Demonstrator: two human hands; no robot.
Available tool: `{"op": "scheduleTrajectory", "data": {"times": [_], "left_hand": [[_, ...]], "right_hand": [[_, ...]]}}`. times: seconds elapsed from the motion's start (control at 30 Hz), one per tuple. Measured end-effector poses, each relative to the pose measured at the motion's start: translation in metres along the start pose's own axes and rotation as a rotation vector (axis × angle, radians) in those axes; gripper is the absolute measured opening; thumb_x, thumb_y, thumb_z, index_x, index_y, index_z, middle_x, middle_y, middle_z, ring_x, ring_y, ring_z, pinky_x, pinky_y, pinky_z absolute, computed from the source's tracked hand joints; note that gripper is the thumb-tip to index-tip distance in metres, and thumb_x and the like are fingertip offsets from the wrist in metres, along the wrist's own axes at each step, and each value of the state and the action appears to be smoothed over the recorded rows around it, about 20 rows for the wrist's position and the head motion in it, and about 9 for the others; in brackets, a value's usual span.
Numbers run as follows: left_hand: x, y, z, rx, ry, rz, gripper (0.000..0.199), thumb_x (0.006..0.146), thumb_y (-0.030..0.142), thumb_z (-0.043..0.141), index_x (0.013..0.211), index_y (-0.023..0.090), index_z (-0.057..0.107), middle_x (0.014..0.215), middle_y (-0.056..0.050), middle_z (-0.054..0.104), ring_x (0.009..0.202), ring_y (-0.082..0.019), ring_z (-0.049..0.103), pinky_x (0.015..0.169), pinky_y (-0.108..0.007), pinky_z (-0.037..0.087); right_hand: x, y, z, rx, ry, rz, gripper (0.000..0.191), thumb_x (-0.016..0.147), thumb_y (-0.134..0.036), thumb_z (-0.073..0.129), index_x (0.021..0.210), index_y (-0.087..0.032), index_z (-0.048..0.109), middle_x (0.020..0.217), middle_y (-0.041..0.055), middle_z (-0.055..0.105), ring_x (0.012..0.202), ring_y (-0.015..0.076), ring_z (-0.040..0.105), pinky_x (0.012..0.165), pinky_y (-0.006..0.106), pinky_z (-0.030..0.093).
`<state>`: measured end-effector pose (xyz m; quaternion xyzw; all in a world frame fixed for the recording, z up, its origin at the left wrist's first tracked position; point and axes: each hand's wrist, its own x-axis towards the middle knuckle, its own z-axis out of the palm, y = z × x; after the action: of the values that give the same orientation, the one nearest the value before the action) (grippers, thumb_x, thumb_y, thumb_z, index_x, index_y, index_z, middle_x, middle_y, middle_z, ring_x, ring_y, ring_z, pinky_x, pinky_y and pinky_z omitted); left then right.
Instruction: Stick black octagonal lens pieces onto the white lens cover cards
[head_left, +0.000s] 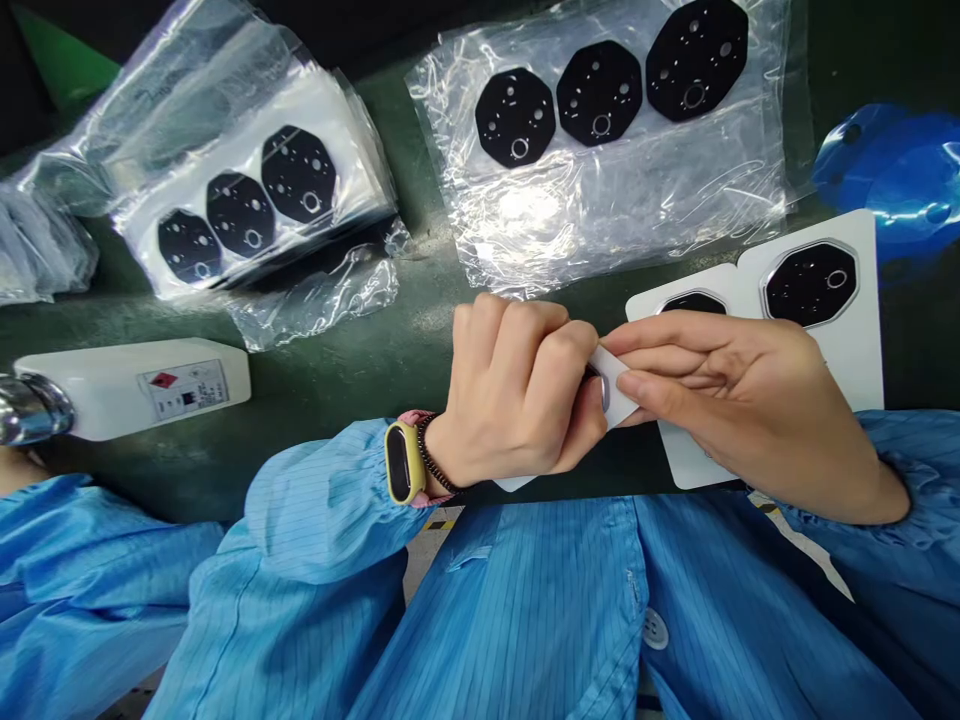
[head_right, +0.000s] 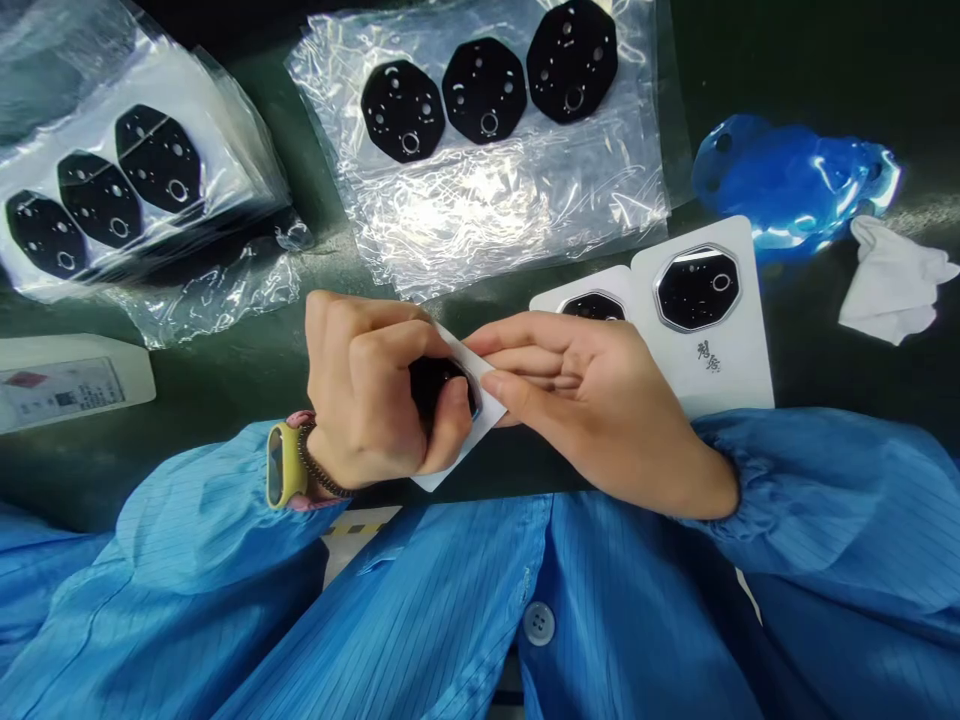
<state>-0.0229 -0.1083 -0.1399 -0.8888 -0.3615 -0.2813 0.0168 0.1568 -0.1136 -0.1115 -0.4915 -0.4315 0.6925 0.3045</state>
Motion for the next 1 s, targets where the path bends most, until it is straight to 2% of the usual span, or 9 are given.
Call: {"op": "scheduleTrajectory", "data": {"times": [0.23,0.37,0.67,0.87,1.0], "left_hand": [[-0.0006,0.0027,0.0003,0.031,0.021,-0.012,0.019,0.093,0.033,0.042,0.090,0.016,0.050,0.080,-0.006,0.050,0.068,-0.018,0.046,0.059,-0.034,0.034],[-0.0014,0.0028,-0.0002,0.032,0.019,-0.011,0.020,0.093,0.035,0.040,0.090,0.017,0.050,0.080,-0.005,0.049,0.067,-0.018,0.045,0.059,-0.034,0.033],[-0.0002,0.0020,0.0020,0.011,0.076,-0.003,0.018,0.090,0.035,0.044,0.083,0.020,0.050,0.075,-0.005,0.050,0.063,-0.018,0.043,0.055,-0.033,0.032],[-0.0005,0.0011,0.0015,0.001,0.076,0.011,0.018,0.091,0.035,0.044,0.082,0.020,0.048,0.076,-0.005,0.048,0.065,-0.017,0.042,0.056,-0.033,0.033],[0.0000,0.0030,0.0049,0.013,0.117,0.004,0.018,0.091,0.034,0.043,0.081,0.020,0.048,0.077,-0.005,0.048,0.063,-0.016,0.040,0.055,-0.032,0.033]], "right_hand": [[-0.0030,0.0037,0.0001,0.029,-0.001,-0.015,0.011,0.082,-0.018,0.068,0.090,-0.023,0.071,0.085,-0.0038,0.073,0.073,0.0082,0.071,0.064,0.011,0.060],[-0.0046,0.0043,0.0000,-0.038,0.005,0.002,0.013,0.083,-0.019,0.065,0.094,-0.024,0.071,0.089,-0.0025,0.073,0.076,0.0106,0.071,0.065,0.014,0.061],[-0.0026,-0.0015,0.0020,0.116,-0.070,-0.011,0.013,0.083,-0.010,0.063,0.089,-0.021,0.068,0.084,-0.0049,0.073,0.073,0.0071,0.071,0.068,0.009,0.059],[-0.0030,-0.0002,0.0016,0.117,-0.089,-0.026,0.013,0.084,-0.012,0.062,0.091,-0.021,0.067,0.086,-0.0042,0.073,0.076,0.0075,0.071,0.069,0.010,0.059],[-0.0034,-0.0016,0.0016,0.059,-0.087,-0.024,0.013,0.085,-0.014,0.061,0.089,-0.024,0.069,0.084,-0.0038,0.073,0.076,0.0092,0.071,0.068,0.014,0.060]]}}
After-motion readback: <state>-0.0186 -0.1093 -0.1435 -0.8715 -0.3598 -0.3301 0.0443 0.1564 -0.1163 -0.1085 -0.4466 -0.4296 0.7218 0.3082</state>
